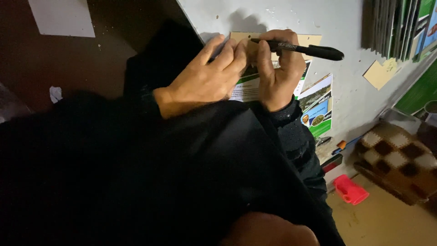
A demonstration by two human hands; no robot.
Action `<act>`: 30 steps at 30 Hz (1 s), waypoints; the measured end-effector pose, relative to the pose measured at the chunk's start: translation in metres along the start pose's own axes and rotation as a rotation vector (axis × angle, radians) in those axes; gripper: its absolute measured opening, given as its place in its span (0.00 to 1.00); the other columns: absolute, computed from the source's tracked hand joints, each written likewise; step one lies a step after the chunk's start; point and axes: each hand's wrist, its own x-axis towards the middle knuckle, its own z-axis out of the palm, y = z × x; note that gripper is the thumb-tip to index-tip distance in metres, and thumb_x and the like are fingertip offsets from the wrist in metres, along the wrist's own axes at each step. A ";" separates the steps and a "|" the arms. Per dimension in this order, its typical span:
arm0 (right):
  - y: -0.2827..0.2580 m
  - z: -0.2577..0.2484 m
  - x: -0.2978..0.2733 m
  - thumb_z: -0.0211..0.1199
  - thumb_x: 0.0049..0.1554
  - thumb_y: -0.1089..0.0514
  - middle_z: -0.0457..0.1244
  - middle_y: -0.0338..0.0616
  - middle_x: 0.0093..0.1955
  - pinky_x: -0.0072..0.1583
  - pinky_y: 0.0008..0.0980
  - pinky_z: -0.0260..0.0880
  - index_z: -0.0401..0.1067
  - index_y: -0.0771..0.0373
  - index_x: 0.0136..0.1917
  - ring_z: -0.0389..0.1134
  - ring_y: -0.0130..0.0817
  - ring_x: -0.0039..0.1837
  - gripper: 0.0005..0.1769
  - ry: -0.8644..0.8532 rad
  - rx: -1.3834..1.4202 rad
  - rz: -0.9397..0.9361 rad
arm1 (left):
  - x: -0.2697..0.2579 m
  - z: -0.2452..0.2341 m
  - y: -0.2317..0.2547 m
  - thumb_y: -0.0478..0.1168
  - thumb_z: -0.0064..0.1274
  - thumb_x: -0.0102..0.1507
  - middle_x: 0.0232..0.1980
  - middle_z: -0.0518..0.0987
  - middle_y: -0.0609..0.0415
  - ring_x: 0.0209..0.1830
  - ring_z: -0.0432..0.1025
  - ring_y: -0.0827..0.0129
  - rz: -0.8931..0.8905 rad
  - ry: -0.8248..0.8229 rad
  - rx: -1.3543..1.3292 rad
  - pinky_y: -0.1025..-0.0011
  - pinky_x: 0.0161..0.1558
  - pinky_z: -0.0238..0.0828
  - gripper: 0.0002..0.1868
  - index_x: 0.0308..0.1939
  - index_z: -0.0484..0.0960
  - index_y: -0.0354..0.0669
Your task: The person writes on a small card, then uses a handheld stapler to fasten multiple printed pages together into a booklet. They handle several brochures one at a time, aligning the edges and stapling near the top corner before stacking the finished items.
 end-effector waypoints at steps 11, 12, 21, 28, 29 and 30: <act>0.001 0.003 0.002 0.51 0.65 0.61 0.60 0.46 0.43 0.44 0.33 0.64 0.64 0.66 0.49 0.63 0.36 0.40 0.05 -0.017 -0.006 -0.014 | 0.001 0.001 -0.001 0.39 0.35 0.72 0.54 0.73 0.52 0.52 0.67 0.65 0.011 0.024 0.050 0.65 0.62 0.62 0.17 0.53 0.81 0.41; 0.001 0.003 0.002 0.52 0.65 0.63 0.60 0.46 0.44 0.47 0.34 0.63 0.64 0.66 0.50 0.63 0.37 0.42 0.04 -0.018 0.003 -0.008 | 0.001 0.000 -0.001 0.39 0.36 0.72 0.54 0.73 0.53 0.53 0.67 0.65 0.011 0.009 0.055 0.66 0.63 0.62 0.17 0.53 0.82 0.41; -0.010 0.004 0.006 0.52 0.64 0.67 0.60 0.51 0.43 0.46 0.35 0.65 0.65 0.70 0.48 0.63 0.41 0.40 0.03 -0.048 -0.065 -0.076 | 0.002 0.000 -0.001 0.37 0.36 0.71 0.55 0.71 0.48 0.52 0.65 0.64 0.010 -0.001 0.063 0.71 0.59 0.65 0.16 0.53 0.80 0.37; -0.010 -0.004 0.010 0.51 0.66 0.64 0.61 0.49 0.45 0.48 0.34 0.67 0.65 0.68 0.51 0.65 0.39 0.44 0.05 -0.083 -0.062 0.003 | 0.002 0.000 0.000 0.40 0.36 0.71 0.53 0.72 0.51 0.51 0.66 0.65 0.021 0.018 0.106 0.72 0.53 0.65 0.16 0.50 0.82 0.41; -0.010 -0.006 0.012 0.51 0.66 0.63 0.61 0.48 0.42 0.46 0.33 0.67 0.64 0.68 0.51 0.64 0.37 0.41 0.05 -0.127 -0.004 0.040 | 0.003 -0.002 0.000 0.40 0.35 0.71 0.54 0.72 0.50 0.52 0.66 0.65 0.017 -0.014 0.099 0.72 0.53 0.65 0.17 0.52 0.81 0.41; -0.011 -0.008 0.014 0.51 0.67 0.62 0.60 0.48 0.40 0.44 0.33 0.67 0.63 0.67 0.52 0.63 0.35 0.39 0.05 -0.171 0.055 0.076 | 0.003 -0.004 0.000 0.40 0.34 0.71 0.55 0.71 0.50 0.53 0.66 0.65 0.013 -0.046 0.093 0.72 0.52 0.64 0.18 0.55 0.79 0.40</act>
